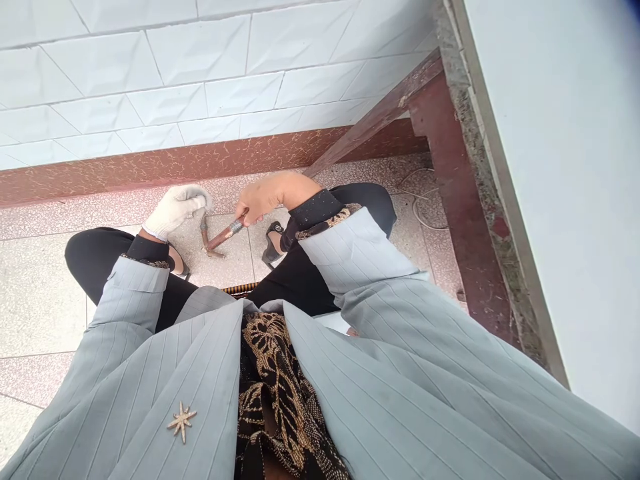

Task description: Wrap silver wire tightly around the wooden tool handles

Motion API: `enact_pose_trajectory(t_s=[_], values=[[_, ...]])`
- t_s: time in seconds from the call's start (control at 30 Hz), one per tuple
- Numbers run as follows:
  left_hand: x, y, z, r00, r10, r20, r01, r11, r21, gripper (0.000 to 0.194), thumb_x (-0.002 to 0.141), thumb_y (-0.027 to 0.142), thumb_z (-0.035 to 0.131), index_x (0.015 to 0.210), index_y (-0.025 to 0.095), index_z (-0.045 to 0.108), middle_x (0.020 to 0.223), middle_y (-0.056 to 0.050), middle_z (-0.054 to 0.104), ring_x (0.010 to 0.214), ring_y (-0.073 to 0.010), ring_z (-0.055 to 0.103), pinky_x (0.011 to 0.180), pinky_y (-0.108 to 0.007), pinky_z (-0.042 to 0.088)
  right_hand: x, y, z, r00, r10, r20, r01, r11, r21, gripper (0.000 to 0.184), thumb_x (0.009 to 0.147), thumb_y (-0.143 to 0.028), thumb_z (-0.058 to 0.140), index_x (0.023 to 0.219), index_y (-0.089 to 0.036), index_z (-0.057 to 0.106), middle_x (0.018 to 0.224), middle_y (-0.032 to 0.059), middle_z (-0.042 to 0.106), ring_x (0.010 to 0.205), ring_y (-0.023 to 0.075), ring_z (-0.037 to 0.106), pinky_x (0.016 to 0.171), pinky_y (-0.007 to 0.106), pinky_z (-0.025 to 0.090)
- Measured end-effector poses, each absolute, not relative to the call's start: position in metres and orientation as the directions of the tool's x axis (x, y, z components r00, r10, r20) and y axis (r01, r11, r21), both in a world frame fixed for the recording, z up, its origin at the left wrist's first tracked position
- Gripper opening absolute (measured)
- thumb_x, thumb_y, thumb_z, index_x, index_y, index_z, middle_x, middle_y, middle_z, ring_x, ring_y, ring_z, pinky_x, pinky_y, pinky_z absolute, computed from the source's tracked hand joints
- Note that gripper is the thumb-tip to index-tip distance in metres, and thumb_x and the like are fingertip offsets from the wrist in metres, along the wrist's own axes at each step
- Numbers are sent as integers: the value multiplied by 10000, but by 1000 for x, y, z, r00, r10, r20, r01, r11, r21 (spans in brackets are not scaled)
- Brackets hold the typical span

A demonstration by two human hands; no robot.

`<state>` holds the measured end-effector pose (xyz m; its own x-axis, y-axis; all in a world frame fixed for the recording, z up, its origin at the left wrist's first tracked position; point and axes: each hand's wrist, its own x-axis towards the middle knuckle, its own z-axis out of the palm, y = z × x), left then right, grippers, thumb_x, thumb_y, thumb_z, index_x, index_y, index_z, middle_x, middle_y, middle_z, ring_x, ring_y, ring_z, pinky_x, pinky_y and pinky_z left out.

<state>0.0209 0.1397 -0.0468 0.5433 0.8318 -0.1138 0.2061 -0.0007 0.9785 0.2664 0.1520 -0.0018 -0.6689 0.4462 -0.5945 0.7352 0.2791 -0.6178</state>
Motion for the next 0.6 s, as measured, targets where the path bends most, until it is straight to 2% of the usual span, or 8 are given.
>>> enact_pose_trajectory(t_s=[0.1, 0.17, 0.27, 0.33, 0.4, 0.47, 0.53, 0.6], values=[[22, 142, -49, 506, 853, -131, 212, 24, 977, 121, 802, 266, 668, 812, 150, 701, 739, -40, 652, 588, -110, 524, 585, -268, 430, 265, 150, 10, -715, 247, -653, 698, 272, -662, 94, 857, -127, 750, 923, -150, 813, 658, -29, 670, 647, 118, 577, 701, 263, 413], [22, 143, -51, 480, 864, -155, 231, 47, 972, 114, 810, 257, 653, 822, 150, 692, 725, -33, 639, 589, -113, 524, 591, -271, 432, 269, 150, 19, -780, 258, -570, 625, 275, -731, 92, 870, -179, 750, 944, -169, 805, 683, -43, 664, 665, 112, 572, 708, 252, 414], [24, 145, -56, 447, 878, -170, 273, 47, 961, 101, 830, 237, 649, 824, 144, 689, 702, -21, 620, 600, -114, 526, 614, -270, 437, 279, 151, 29, -801, 468, -373, 527, 257, -810, 88, 899, -247, 731, 936, -183, 780, 701, -42, 642, 703, 119, 565, 716, 253, 414], [27, 145, -58, 489, 856, -165, 268, 32, 963, 114, 842, 247, 659, 823, 141, 698, 711, -22, 633, 619, -115, 541, 639, -269, 450, 283, 152, 30, -681, 692, -242, 508, 207, -836, 126, 950, -287, 678, 980, -194, 758, 755, -17, 661, 731, 137, 570, 710, 265, 424], [30, 143, -60, 601, 782, -167, 232, 30, 972, 153, 853, 287, 671, 827, 142, 715, 724, -31, 656, 643, -125, 570, 659, -271, 464, 284, 156, 27, -482, 861, -161, 542, 149, -827, 187, 1011, -321, 585, 1036, -214, 736, 837, 22, 694, 765, 166, 587, 705, 287, 446], [33, 140, -60, 704, 689, -173, 201, 39, 979, 185, 859, 321, 683, 828, 145, 730, 747, -45, 684, 669, -134, 597, 670, -270, 472, 282, 160, 19, -321, 939, -123, 668, 132, -733, 232, 1041, -336, 517, 1072, -230, 721, 911, 60, 717, 805, 199, 608, 715, 318, 466], [35, 137, -59, 752, 635, -176, 184, 55, 981, 192, 858, 330, 692, 826, 146, 737, 757, -53, 693, 656, -130, 592, 655, -265, 467, 280, 165, 9, -261, 957, -126, 834, 158, -528, 198, 1013, -306, 554, 1045, -215, 727, 961, 100, 731, 854, 231, 626, 743, 353, 469], [34, 136, -57, 751, 637, -177, 167, 78, 983, 180, 856, 320, 695, 830, 147, 739, 723, -48, 673, 605, -118, 553, 612, -258, 447, 278, 168, -1, -288, 933, -215, 926, 213, -313, 92, 927, -239, 669, 920, -183, 742, 897, 115, 730, 841, 242, 634, 739, 363, 459]])
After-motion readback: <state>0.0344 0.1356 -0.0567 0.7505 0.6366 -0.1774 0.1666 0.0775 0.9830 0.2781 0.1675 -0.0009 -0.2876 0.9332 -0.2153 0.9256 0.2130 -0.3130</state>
